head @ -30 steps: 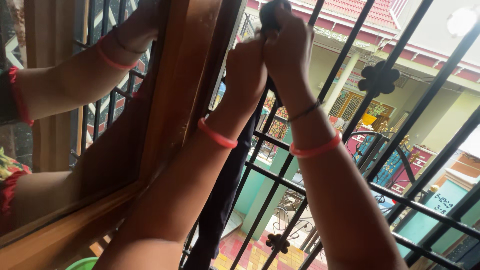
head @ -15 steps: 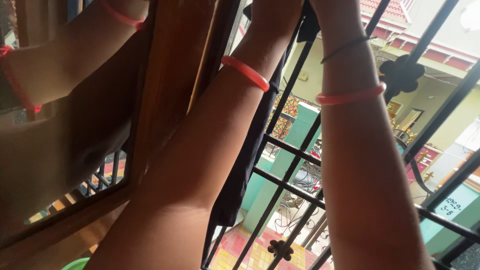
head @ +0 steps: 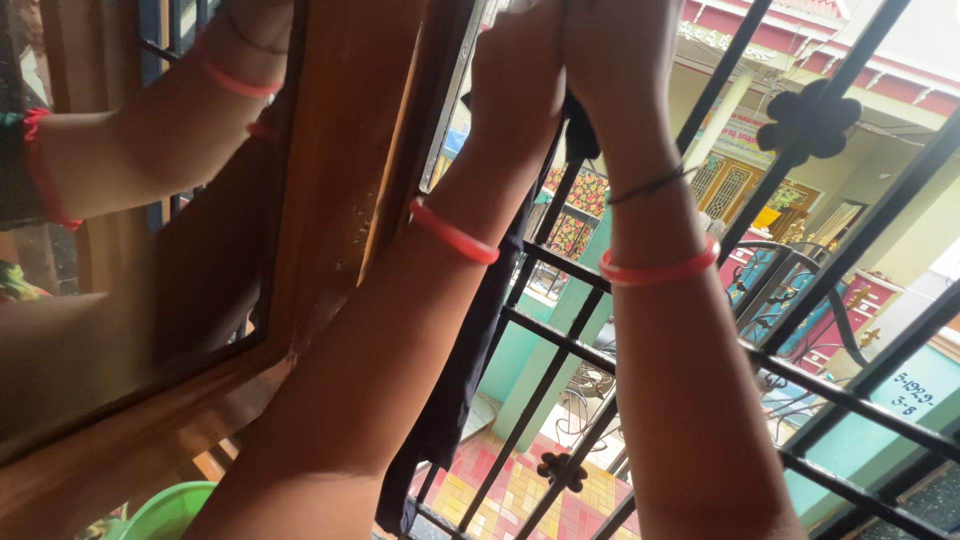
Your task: The person wipes and cleans the metal security bars of a window and its frame using a dark cloth. They apply cleaning liquid from a small green container to the cloth while working.
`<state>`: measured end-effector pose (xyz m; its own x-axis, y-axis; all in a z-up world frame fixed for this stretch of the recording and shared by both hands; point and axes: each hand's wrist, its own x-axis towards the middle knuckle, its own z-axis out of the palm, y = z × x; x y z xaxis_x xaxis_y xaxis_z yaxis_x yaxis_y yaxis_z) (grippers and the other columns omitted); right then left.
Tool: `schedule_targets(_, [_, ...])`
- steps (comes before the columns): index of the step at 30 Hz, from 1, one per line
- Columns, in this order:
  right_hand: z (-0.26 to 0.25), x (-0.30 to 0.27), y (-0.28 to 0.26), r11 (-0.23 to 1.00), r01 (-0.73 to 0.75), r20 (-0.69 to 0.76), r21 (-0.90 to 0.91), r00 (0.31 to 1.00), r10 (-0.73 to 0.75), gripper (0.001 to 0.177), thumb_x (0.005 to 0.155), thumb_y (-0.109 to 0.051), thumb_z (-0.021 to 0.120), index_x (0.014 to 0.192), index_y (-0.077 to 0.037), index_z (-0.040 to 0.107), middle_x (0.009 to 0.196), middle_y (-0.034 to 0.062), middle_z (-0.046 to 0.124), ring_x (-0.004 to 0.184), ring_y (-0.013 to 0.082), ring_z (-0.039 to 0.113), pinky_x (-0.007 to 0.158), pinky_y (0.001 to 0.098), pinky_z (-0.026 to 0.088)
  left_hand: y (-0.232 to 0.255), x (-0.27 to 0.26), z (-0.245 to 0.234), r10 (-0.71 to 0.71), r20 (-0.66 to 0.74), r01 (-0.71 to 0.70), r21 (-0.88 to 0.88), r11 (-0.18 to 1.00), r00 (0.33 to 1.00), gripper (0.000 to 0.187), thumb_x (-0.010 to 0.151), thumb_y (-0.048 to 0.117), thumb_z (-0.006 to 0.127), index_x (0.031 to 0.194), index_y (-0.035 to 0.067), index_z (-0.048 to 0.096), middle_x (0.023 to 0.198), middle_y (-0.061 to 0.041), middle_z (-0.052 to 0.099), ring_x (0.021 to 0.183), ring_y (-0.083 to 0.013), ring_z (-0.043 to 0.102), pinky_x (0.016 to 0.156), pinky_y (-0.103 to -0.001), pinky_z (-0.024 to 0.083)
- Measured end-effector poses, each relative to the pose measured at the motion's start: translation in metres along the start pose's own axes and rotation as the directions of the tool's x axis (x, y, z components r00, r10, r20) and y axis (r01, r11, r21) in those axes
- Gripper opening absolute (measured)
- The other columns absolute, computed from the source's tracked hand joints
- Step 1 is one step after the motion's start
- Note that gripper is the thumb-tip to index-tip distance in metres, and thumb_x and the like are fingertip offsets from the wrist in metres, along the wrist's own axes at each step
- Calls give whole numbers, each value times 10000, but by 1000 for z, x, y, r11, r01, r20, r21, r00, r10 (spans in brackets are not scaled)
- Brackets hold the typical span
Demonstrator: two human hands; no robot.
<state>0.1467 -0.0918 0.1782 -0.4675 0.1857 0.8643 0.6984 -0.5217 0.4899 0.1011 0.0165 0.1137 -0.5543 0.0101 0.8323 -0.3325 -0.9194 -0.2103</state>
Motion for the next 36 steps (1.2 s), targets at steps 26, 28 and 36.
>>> schedule_targets(26, [-325,-104,-194,722,-593,174,358,802,572,336,1098,14,621,1412,106,544,1411,185,572,1287,215,637,1087,307,576,256,-26,-184,-372,469,487,-150,861,801,454,955,56,757,1388,41,620,1369,-186,708,773,-197,726,710,-292,585])
schedule_targets(28, [-368,-135,-203,769,-605,187,207,796,576,500,1030,-96,667,1460,85,487,1481,172,522,1338,242,593,1144,337,512,293,-32,-188,-333,478,494,-262,829,813,445,985,34,733,1411,47,607,1383,-163,696,957,-218,756,805,-284,614])
schedule_targets(36, [-481,-360,-205,636,-757,286,151,650,704,1099,974,-185,701,1581,-5,-198,1572,194,347,1401,269,440,1226,405,346,400,-123,-168,-226,623,643,-599,477,749,477,968,54,689,1435,45,592,1383,-182,678,1185,-319,775,908,-334,644])
